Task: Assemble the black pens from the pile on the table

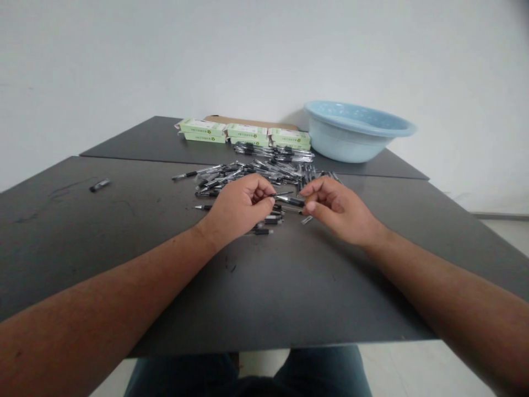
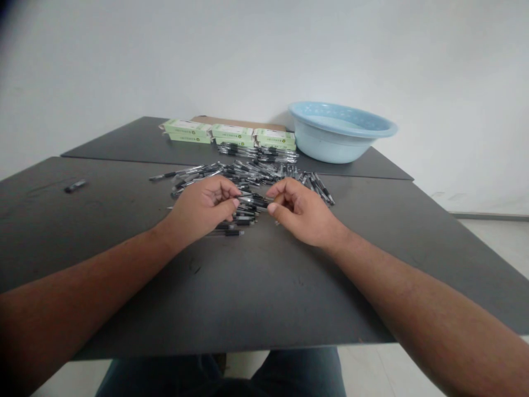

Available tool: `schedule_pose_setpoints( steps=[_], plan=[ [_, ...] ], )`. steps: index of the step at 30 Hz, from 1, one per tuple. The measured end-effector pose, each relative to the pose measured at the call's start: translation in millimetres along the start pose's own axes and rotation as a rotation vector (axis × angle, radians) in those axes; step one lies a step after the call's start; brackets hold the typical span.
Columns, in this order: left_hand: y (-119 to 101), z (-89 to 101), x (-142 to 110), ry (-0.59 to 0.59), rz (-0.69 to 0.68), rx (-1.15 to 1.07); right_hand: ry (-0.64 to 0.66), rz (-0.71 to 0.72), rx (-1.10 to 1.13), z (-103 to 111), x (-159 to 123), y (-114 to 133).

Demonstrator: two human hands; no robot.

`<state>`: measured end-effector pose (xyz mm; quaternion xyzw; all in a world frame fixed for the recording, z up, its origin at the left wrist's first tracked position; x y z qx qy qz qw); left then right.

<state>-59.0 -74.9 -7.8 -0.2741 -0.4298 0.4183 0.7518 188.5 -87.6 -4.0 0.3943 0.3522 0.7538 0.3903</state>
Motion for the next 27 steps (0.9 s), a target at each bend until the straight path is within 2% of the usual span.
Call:
schedule_pose_setpoints(
  steps=[3,7,13,22,27],
  plan=[
    [8,-0.7,4,-0.020,0.104,-0.127,-0.068,0.013,-0.178,13,4,-2],
    [9,-2.4,4,-0.054,0.129,-0.181,-0.089,-0.004,-0.335,20,6,-1],
    [3,-3.1,3,-0.006,0.143,-0.173,-0.062,-0.019,-0.375,15,4,4],
    [4,-2.7,0,0.052,0.063,-0.025,-0.001,0.010,-0.337,12,4,5],
    [4,-2.9,-1,0.094,0.096,-0.027,-0.003,0.008,-0.370,11,3,7]
  ],
)
Point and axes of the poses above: each hand's wrist, its own x-axis towards the middle knuckle, its own z-axis out of the back of the hand, y = z × x, the point moved 1 cm from there along x, towards the middle knuckle, and after that the axes turned 5 degrees about x, right-handed, at the moved point
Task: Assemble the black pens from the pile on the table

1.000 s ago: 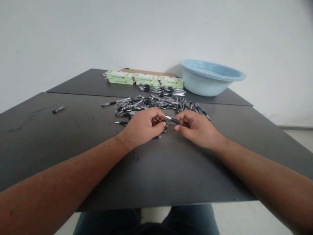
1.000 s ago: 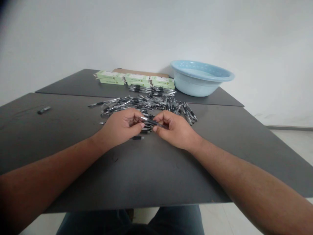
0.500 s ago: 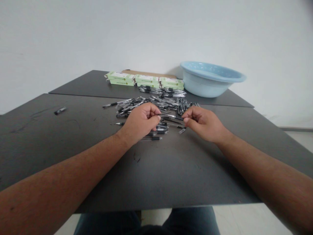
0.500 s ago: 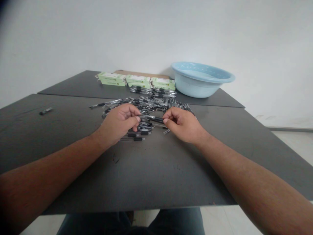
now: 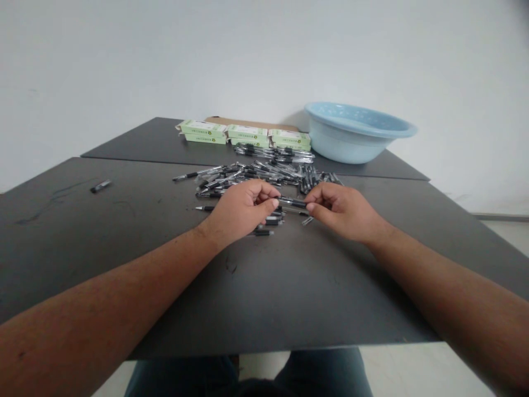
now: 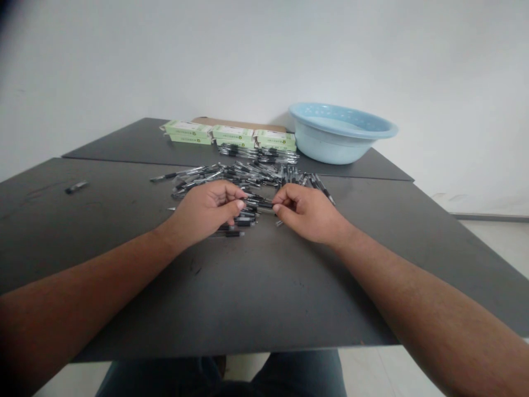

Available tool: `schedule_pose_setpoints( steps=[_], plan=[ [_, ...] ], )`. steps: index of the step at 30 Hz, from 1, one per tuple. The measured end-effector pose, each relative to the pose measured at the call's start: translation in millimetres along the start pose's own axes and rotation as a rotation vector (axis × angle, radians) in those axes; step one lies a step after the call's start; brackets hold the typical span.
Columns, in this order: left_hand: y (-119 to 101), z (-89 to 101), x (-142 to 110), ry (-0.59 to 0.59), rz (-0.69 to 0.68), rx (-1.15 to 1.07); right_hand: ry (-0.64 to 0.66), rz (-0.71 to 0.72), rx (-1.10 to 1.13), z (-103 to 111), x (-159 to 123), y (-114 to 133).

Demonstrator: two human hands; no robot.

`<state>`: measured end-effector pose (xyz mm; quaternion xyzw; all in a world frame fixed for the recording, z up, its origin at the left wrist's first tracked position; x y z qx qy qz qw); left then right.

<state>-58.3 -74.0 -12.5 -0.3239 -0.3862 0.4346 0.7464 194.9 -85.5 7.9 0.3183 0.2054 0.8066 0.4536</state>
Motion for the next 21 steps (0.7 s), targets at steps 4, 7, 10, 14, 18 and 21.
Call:
schedule_pose_setpoints(
  steps=[4,7,10,14,18,21],
  plan=[
    [-1.5,0.7,-0.8,0.016,0.013,-0.005,-0.004,-0.001,-0.017,0.5,-0.2,0.4],
    [-2.0,0.9,-1.4,0.026,0.019,-0.014,-0.010,-0.002,-0.023,0.6,-0.3,0.6],
    [-2.4,1.0,-1.5,0.037,0.031,-0.025,-0.010,0.004,-0.022,0.5,-0.2,0.9],
    [-3.4,0.5,-1.7,0.041,0.059,-0.033,-0.007,0.014,-0.026,0.2,-0.3,1.3],
    [-4.2,-2.4,-2.3,0.041,0.094,-0.076,-0.006,0.007,-0.021,-0.9,-0.9,1.3],
    [-4.0,-4.7,-2.6,0.048,0.133,-0.102,0.003,-0.004,-0.008,-2.3,-1.0,0.0]
  ],
)
Point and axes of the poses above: each hand's wrist, its own x-axis towards the middle knuckle, its own z-axis out of the back of the hand, y = z × x, the point moved 1 cm from there along x, towards the middle knuckle, and after that the axes turned 5 degrees about x, right-handed, at the moved point
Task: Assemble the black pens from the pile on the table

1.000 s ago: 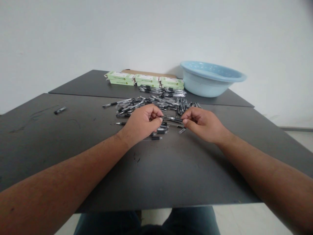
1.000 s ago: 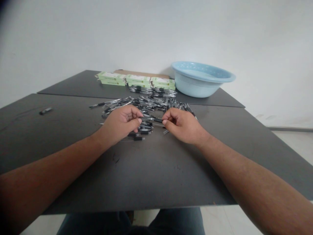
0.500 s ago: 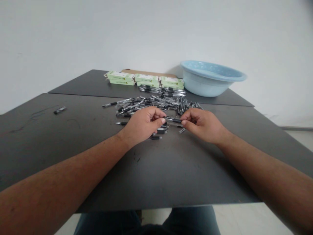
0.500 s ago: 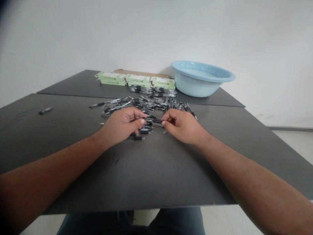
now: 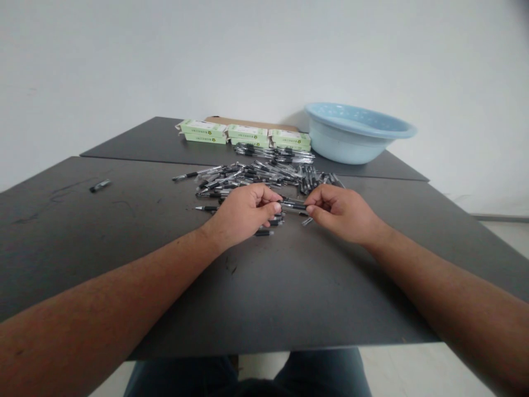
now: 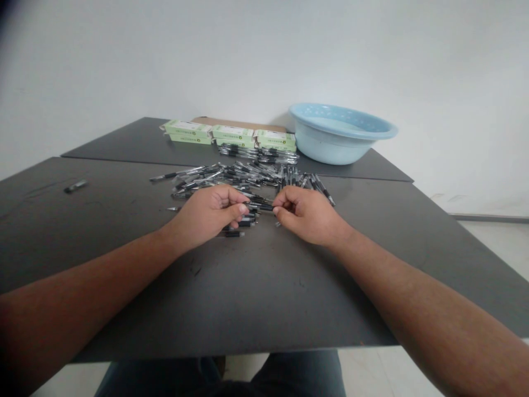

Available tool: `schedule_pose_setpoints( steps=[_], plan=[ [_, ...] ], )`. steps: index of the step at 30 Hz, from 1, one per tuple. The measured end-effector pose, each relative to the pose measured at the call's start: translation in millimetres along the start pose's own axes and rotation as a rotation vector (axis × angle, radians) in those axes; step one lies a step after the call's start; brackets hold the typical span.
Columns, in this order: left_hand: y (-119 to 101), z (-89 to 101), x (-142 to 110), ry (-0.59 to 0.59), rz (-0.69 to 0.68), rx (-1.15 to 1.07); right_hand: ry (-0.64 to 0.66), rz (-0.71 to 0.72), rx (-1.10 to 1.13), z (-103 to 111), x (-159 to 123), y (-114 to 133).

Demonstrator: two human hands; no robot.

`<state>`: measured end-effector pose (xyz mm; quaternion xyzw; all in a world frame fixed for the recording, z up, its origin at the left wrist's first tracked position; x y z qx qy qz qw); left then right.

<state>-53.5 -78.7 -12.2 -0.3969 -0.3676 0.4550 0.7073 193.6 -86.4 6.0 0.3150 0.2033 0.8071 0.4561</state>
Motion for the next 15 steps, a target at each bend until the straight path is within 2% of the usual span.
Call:
schedule_pose_setpoints(
  steps=[3,9,15],
  plan=[
    [0.1,0.4,0.5,0.010,0.006,-0.005,0.012,-0.001,0.014,-1.1,0.4,-1.6],
    [1.1,4.4,0.9,0.004,-0.074,0.088,0.010,-0.005,0.013,-2.2,0.5,-1.1],
    [1.9,0.5,-4.4,0.015,-0.156,0.167,0.058,0.013,0.001,-6.0,0.4,4.3]
  ],
)
Point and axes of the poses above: each hand's wrist, its own x-axis towards the middle knuckle, its own z-axis out of the back of the hand, y = z × x, the point moved 1 cm from there along x, towards the middle knuckle, and after that the axes turned 5 degrees about x, right-handed, at the moved point
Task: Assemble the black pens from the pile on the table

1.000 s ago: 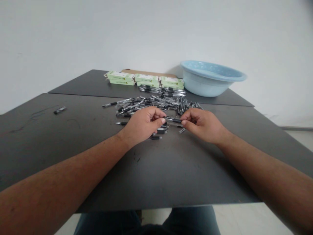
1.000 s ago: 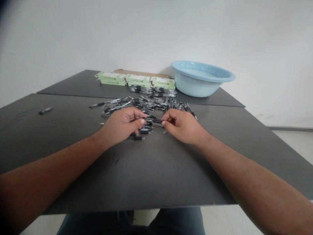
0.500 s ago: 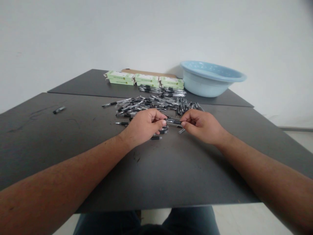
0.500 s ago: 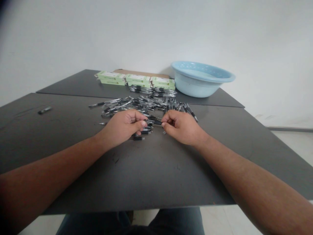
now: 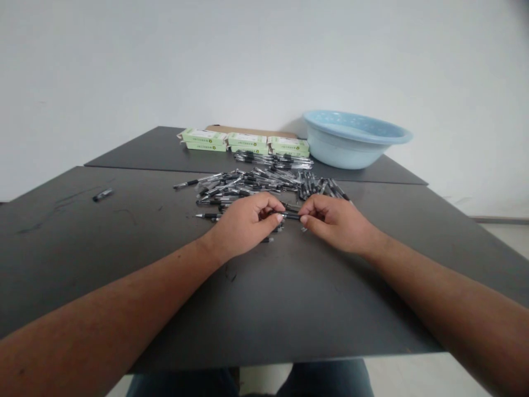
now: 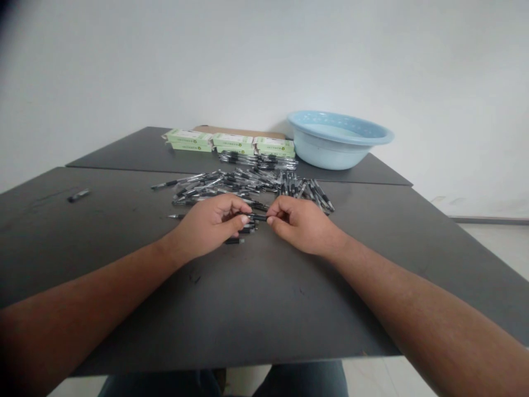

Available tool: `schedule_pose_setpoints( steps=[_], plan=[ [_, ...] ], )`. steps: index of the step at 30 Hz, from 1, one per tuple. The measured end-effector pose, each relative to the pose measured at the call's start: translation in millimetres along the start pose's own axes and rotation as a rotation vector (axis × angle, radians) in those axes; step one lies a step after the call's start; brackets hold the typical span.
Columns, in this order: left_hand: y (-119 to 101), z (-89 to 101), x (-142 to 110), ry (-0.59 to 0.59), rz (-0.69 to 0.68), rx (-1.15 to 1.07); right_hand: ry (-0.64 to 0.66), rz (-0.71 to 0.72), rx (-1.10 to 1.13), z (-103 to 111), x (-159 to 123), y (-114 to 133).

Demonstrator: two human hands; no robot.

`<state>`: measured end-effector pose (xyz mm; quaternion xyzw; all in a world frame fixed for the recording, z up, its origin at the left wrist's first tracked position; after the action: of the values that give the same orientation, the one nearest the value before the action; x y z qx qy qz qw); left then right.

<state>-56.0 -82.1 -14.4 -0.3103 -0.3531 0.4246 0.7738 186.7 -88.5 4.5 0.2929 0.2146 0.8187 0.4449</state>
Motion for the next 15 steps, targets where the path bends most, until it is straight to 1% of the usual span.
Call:
schedule_pose_setpoints(
  steps=[2,4,8,11,13,15],
  plan=[
    [-0.8,0.2,-1.0,0.004,-0.011,0.015,0.008,0.002,0.011,-0.7,0.1,0.6],
    [-1.0,1.9,-0.5,-0.016,0.001,0.015,0.000,0.004,0.022,-0.3,0.3,-0.2],
    [-0.1,5.3,3.5,-0.062,0.091,-0.053,-0.059,0.023,-0.013,3.4,1.5,-5.0],
    [0.0,5.7,5.3,-0.074,0.151,-0.120,-0.096,0.023,-0.038,6.2,2.3,-7.9],
    [0.2,5.7,5.3,-0.076,0.152,-0.124,-0.097,0.008,-0.035,7.1,2.6,-8.5],
    [1.2,6.0,4.5,-0.073,0.122,-0.089,-0.081,-0.016,-0.043,7.4,2.7,-8.3]
  ],
)
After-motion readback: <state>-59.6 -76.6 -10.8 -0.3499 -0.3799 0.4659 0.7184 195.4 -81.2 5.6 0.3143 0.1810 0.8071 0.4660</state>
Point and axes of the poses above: each hand's wrist, its own x-axis towards the middle knuckle, its own z-axis out of the back of the hand, y = z × x, the point moved 1 cm from there along x, towards the middle knuckle, and after that the axes turned 5 degrees about x, right-handed, at the moved point
